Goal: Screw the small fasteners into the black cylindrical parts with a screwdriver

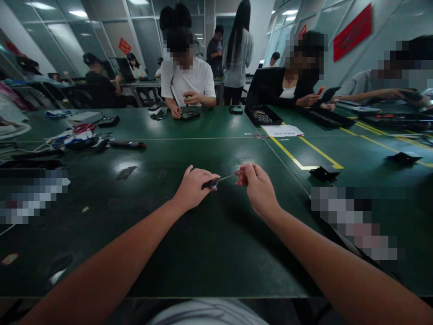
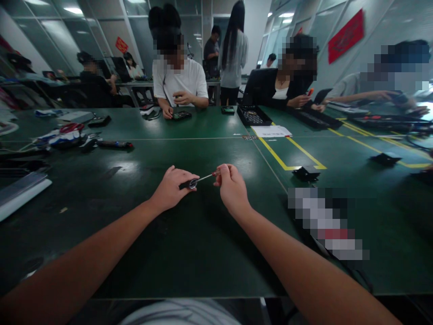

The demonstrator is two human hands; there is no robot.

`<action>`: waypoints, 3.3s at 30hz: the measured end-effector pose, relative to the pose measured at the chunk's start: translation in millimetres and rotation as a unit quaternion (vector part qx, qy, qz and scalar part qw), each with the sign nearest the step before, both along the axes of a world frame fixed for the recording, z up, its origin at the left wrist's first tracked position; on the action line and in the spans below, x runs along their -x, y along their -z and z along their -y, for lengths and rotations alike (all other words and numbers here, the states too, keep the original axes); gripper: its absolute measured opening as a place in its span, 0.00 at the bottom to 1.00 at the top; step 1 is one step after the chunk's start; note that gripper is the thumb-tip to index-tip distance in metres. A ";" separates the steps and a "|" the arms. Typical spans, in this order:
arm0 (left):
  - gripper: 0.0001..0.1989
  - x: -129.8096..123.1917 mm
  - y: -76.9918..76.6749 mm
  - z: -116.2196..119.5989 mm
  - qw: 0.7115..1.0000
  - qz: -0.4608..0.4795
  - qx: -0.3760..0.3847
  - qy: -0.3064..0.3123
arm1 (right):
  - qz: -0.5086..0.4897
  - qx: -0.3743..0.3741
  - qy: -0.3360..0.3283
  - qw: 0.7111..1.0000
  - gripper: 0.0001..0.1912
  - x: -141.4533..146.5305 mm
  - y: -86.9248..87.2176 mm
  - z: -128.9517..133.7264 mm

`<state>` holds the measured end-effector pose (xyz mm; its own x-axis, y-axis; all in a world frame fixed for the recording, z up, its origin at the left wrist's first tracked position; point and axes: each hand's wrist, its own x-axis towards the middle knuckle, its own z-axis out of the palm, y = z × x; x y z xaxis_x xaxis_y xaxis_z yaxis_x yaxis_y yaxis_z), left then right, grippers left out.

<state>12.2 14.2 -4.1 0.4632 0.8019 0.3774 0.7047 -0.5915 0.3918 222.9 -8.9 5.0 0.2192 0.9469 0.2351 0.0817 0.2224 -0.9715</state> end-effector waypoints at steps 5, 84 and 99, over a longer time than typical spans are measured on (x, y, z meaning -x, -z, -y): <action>0.16 8.3 -1.5 -8.9 0.998 -0.023 -0.011 -0.055 | -0.075 0.037 0.017 0.996 0.16 -3.9 11.5 -13.8; 0.19 5.6 -2.7 1.2 0.999 -0.012 0.031 -0.037 | -0.141 0.042 -0.001 0.989 0.14 -2.6 11.1 -11.1; 0.20 0.7 -3.1 5.9 0.998 -0.022 0.056 -0.021 | 0.162 -0.083 0.005 0.983 0.13 -1.3 -1.9 7.8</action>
